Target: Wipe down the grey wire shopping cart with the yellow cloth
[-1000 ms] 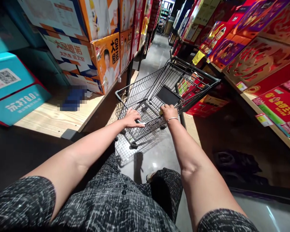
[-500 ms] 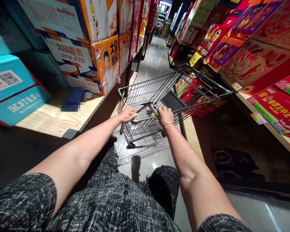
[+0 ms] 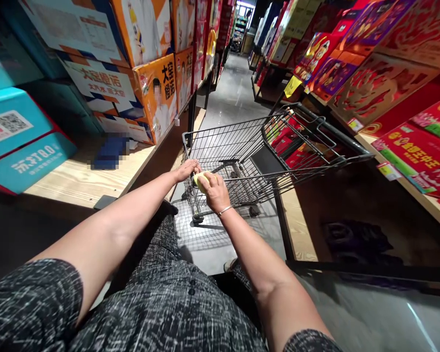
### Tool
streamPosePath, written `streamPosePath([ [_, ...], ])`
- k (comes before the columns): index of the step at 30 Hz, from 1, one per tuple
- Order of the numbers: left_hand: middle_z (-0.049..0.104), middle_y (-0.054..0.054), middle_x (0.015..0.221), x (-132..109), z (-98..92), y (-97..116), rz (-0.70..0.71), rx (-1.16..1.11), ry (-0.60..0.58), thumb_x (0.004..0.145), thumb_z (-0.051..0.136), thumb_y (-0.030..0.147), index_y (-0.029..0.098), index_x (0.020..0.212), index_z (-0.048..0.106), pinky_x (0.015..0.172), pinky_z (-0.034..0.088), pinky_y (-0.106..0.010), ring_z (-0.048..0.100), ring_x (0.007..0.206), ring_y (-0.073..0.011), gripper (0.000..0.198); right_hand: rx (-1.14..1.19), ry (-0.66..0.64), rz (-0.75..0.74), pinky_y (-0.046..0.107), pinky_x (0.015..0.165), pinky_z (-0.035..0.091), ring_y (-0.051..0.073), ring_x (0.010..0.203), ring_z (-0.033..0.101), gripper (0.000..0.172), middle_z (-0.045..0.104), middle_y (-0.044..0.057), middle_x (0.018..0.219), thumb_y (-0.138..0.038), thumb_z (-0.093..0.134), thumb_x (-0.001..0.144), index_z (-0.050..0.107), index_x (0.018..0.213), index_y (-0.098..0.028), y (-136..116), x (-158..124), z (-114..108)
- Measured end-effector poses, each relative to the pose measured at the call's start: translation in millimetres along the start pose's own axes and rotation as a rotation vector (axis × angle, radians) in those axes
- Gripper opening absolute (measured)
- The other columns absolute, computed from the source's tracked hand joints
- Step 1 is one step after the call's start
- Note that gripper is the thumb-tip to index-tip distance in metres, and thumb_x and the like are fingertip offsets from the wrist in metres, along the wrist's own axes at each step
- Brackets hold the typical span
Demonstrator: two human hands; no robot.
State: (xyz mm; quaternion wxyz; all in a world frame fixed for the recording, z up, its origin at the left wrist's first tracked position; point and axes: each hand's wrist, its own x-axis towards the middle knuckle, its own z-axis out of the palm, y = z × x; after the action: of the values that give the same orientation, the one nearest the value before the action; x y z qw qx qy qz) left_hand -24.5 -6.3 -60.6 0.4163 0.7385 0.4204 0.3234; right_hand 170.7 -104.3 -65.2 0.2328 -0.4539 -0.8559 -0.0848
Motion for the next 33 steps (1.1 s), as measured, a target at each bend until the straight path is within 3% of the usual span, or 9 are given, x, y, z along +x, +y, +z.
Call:
streamPosePath([
  [3,0.069,-0.007,0.062,0,-3.8,-5,0.019,-0.034,-0.038,0.1,0.024,0.072,0.015,0.072,0.071,0.093,0.051,-0.036,0.069,0.08,-0.0219,0.079,-0.06,-0.008,-0.01,0.041,0.103,0.042,0.026,0.126,0.043,0.043,0.057,0.009,0.141,-0.012,0.052,0.094,0.062,0.133,-0.026,34,-14,-12],
  [6,0.068,-0.007,0.056,0,-5.1,-10,0.03,-0.07,-0.055,0.099,0.022,0.075,0.014,0.074,0.071,0.087,0.053,-0.035,0.068,0.07,-0.0198,0.082,-0.133,0.057,0.133,0.043,0.101,0.044,0.027,0.12,0.045,0.045,0.058,0.012,0.137,-0.009,0.054,0.089,0.062,0.131,-0.024,70,-26,-28],
  [8,0.069,-0.007,0.057,1,-4.9,-13,0.03,-0.083,-0.055,0.098,0.019,0.077,0.014,0.076,0.07,0.085,0.053,-0.035,0.067,0.065,-0.0181,0.084,-0.164,0.133,0.212,0.045,0.099,0.044,0.027,0.116,0.047,0.047,0.059,0.013,0.134,-0.007,0.056,0.086,0.061,0.13,-0.022,80,-27,-34],
  [12,0.07,-0.008,0.058,1,-4.8,-16,0.063,-0.073,-0.094,0.097,0.014,0.079,0.014,0.08,0.069,0.092,0.052,-0.036,0.069,0.069,-0.0182,0.087,-0.107,0.256,0.142,0.045,0.102,0.044,0.026,0.118,0.046,0.045,0.057,0.012,0.134,-0.01,0.058,0.089,0.059,0.131,-0.023,50,-16,-22],
  [16,0.075,-0.011,0.072,-3,-4.3,-13,0.048,-0.025,-0.042,0.1,0.008,0.073,0.014,0.079,0.067,0.097,0.051,-0.038,0.07,0.082,-0.0205,0.086,-0.009,0.26,-0.042,0.042,0.106,0.042,0.026,0.126,0.041,0.036,0.057,0.006,0.131,-0.018,0.062,0.093,0.064,0.126,-0.032,-5,-12,21],
  [21,0.074,-0.009,0.07,-7,-3.9,-8,0.039,0.024,-0.076,0.103,0.006,0.068,0.016,0.085,0.065,0.116,0.036,-0.046,0.067,0.108,-0.0224,0.08,0.039,0.038,0.047,0.041,0.104,0.044,0.024,0.119,0.044,0.034,0.059,0.006,0.124,-0.021,0.062,0.095,0.067,0.123,-0.038,-31,-29,67],
  [25,0.075,-0.01,0.075,-6,-4.5,-7,0.028,0.037,-0.075,0.102,0.007,0.07,0.017,0.083,0.063,0.119,0.03,-0.049,0.063,0.117,-0.0237,0.08,0.018,-0.393,0.057,0.046,0.102,0.042,0.027,0.124,0.041,0.04,0.055,0.007,0.137,-0.022,0.042,0.102,0.062,0.133,-0.037,-29,-50,85],
  [27,0.075,-0.01,0.079,-6,-4.7,-6,0.016,0.055,-0.08,0.103,0.007,0.067,0.016,0.085,0.064,0.12,0.03,-0.048,0.063,0.117,-0.0229,0.078,0.005,-0.547,0.02,0.045,0.1,0.042,0.027,0.123,0.041,0.045,0.054,0.007,0.141,-0.017,0.036,0.102,0.06,0.135,-0.036,-27,-61,93],
  [33,0.072,-0.007,0.073,-6,-6.1,2,-0.002,0.159,-0.09,0.107,0.02,0.052,0.017,0.088,0.069,0.123,0.024,-0.039,0.049,0.135,-0.0226,0.063,0.027,-0.604,-0.084,0.034,0.088,0.043,0.021,0.106,0.05,0.039,0.065,0.004,0.123,-0.01,0.049,0.094,0.069,0.119,-0.032,-19,-71,101],
])
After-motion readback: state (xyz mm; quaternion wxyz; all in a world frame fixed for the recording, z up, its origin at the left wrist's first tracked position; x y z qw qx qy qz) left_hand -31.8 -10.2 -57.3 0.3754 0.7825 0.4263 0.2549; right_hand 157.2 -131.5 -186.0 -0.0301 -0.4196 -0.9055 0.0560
